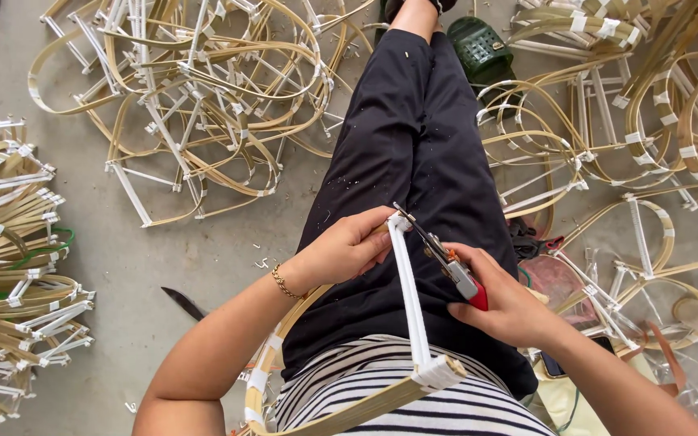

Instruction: Assembling curved bamboo or wooden strips into structured frames using plastic connectors and pruning shears.

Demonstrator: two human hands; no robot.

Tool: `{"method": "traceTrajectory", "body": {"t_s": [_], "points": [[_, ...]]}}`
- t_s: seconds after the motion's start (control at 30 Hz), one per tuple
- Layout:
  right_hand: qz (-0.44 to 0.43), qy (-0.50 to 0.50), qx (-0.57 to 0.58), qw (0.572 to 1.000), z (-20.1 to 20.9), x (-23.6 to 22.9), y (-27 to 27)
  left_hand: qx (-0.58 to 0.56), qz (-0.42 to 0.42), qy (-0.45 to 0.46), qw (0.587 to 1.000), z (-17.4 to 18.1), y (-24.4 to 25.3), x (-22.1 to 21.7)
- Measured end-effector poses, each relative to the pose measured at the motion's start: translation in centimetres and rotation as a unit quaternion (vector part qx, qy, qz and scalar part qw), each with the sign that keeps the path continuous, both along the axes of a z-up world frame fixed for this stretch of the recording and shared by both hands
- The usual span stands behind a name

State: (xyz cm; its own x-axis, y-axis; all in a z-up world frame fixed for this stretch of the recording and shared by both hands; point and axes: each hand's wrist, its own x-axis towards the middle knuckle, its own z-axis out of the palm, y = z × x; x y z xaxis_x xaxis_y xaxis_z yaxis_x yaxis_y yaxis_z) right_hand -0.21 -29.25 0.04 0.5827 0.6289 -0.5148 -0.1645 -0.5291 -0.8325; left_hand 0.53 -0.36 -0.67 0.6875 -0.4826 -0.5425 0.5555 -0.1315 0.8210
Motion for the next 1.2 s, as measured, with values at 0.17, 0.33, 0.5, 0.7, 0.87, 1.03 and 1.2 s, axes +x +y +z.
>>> {"method": "traceTrajectory", "body": {"t_s": [0.17,0.33,0.5,0.7,0.87,1.03,1.2], "points": [[-0.049,-0.014,-0.027,0.998,-2.9,-0.3,0.3,-0.032,0.028,-0.022,0.999,-2.0,-0.4,0.3],[-0.068,-0.061,-0.032,0.995,-7.5,-1.0,-0.2,-0.026,0.028,0.036,0.999,-2.7,-0.1,0.8],[-0.105,-0.074,-0.070,0.989,-7.2,0.4,1.6,-0.048,0.103,-0.039,0.993,-3.8,4.9,1.5],[0.136,-0.155,-0.147,0.967,-2.2,0.3,4.8,0.063,0.428,-0.156,0.888,-3.5,29.5,4.7],[-0.197,-0.316,0.011,0.928,-8.2,4.5,-0.3,0.221,0.452,-0.185,0.844,-4.5,32.6,2.4],[-0.560,-0.150,-0.136,0.803,-33.3,7.7,-16.1,0.229,0.327,-0.138,0.906,-4.7,17.3,2.5],[-0.664,0.144,-0.078,0.729,-36.1,6.4,-15.5,0.192,0.263,-0.087,0.941,-5.8,10.4,2.7]]}}
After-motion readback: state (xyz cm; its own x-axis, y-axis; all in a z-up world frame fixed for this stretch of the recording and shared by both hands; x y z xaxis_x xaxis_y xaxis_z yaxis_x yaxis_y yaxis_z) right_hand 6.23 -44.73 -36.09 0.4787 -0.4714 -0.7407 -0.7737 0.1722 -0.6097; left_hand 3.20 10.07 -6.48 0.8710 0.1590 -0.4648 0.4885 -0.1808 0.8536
